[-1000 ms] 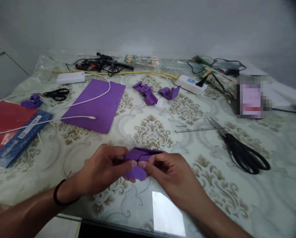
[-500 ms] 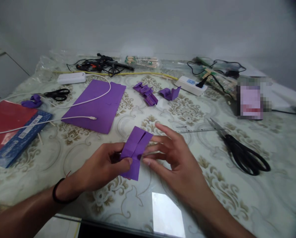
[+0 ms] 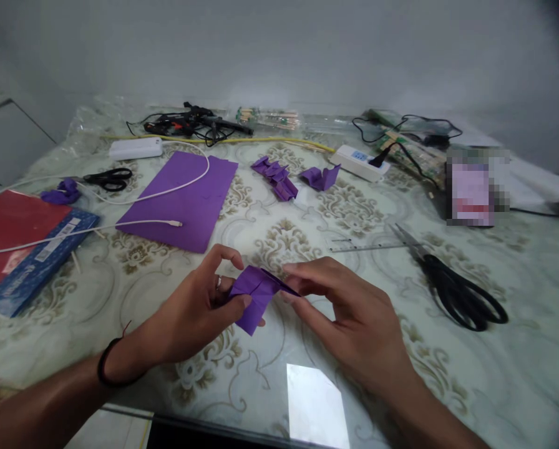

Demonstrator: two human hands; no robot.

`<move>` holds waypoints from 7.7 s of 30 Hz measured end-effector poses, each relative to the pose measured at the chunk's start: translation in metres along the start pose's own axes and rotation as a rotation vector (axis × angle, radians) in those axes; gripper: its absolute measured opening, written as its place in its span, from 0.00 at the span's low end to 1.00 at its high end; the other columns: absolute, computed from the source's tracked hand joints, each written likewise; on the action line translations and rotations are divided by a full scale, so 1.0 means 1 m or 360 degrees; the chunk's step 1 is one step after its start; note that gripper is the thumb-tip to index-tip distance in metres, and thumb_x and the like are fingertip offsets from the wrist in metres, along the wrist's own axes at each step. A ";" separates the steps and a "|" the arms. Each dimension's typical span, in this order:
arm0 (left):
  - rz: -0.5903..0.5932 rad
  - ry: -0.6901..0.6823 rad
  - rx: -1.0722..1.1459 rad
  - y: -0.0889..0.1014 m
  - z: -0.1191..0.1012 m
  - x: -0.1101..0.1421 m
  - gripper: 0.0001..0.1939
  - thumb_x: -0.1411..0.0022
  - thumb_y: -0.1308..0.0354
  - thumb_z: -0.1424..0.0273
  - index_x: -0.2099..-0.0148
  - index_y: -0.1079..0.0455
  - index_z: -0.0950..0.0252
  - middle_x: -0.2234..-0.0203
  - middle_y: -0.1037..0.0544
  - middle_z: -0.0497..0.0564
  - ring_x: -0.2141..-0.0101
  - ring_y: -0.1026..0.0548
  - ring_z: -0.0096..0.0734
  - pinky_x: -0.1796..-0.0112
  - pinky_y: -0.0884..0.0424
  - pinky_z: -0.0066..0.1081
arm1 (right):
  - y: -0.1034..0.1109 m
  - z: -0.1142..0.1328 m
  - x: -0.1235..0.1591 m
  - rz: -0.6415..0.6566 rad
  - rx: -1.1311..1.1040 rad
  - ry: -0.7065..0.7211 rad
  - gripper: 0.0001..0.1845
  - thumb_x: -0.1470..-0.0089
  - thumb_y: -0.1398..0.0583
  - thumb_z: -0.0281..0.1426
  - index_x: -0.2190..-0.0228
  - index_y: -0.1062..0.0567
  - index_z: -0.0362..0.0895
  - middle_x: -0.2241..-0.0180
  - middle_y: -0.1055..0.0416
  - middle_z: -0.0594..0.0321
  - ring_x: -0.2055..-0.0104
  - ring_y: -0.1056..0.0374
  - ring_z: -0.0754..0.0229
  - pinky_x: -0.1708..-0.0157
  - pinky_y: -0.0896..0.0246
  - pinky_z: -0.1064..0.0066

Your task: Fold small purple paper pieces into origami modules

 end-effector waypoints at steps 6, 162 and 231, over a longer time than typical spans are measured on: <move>0.0228 -0.0025 0.0022 -0.008 -0.002 0.005 0.13 0.25 0.42 0.70 0.53 0.47 0.56 0.72 0.19 0.40 0.66 0.12 0.34 0.69 0.22 0.24 | 0.006 0.017 0.000 -0.0094 0.0141 0.0276 0.30 0.38 0.36 0.16 0.41 0.23 0.54 0.53 0.19 0.64 0.58 0.22 0.61 0.56 0.24 0.67; -0.0381 -0.1030 -0.1152 -0.004 -0.049 0.024 0.10 0.33 0.38 0.77 0.52 0.26 0.59 0.67 0.14 0.46 0.69 0.15 0.31 0.66 0.23 0.27 | -0.033 0.003 0.008 0.0230 -0.0588 -0.0418 0.07 0.29 0.41 0.33 0.59 0.22 0.50 0.63 0.25 0.63 0.61 0.27 0.60 0.63 0.28 0.71; 0.0173 -0.1655 -0.1204 -0.026 -0.073 0.059 0.13 0.26 0.48 0.80 0.45 0.27 0.70 0.60 0.15 0.62 0.54 0.17 0.44 0.56 0.14 0.36 | -0.045 -0.001 0.012 0.0345 -0.0798 -0.0432 0.16 0.34 0.34 0.45 0.69 0.19 0.47 0.69 0.22 0.65 0.66 0.27 0.64 0.65 0.33 0.74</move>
Point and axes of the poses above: each hand's wrist, its own x-axis away from the middle knuckle, its own y-axis out of the back of the hand, z = x × y, the point moved 8 cm from there along -x, towards the middle knuckle
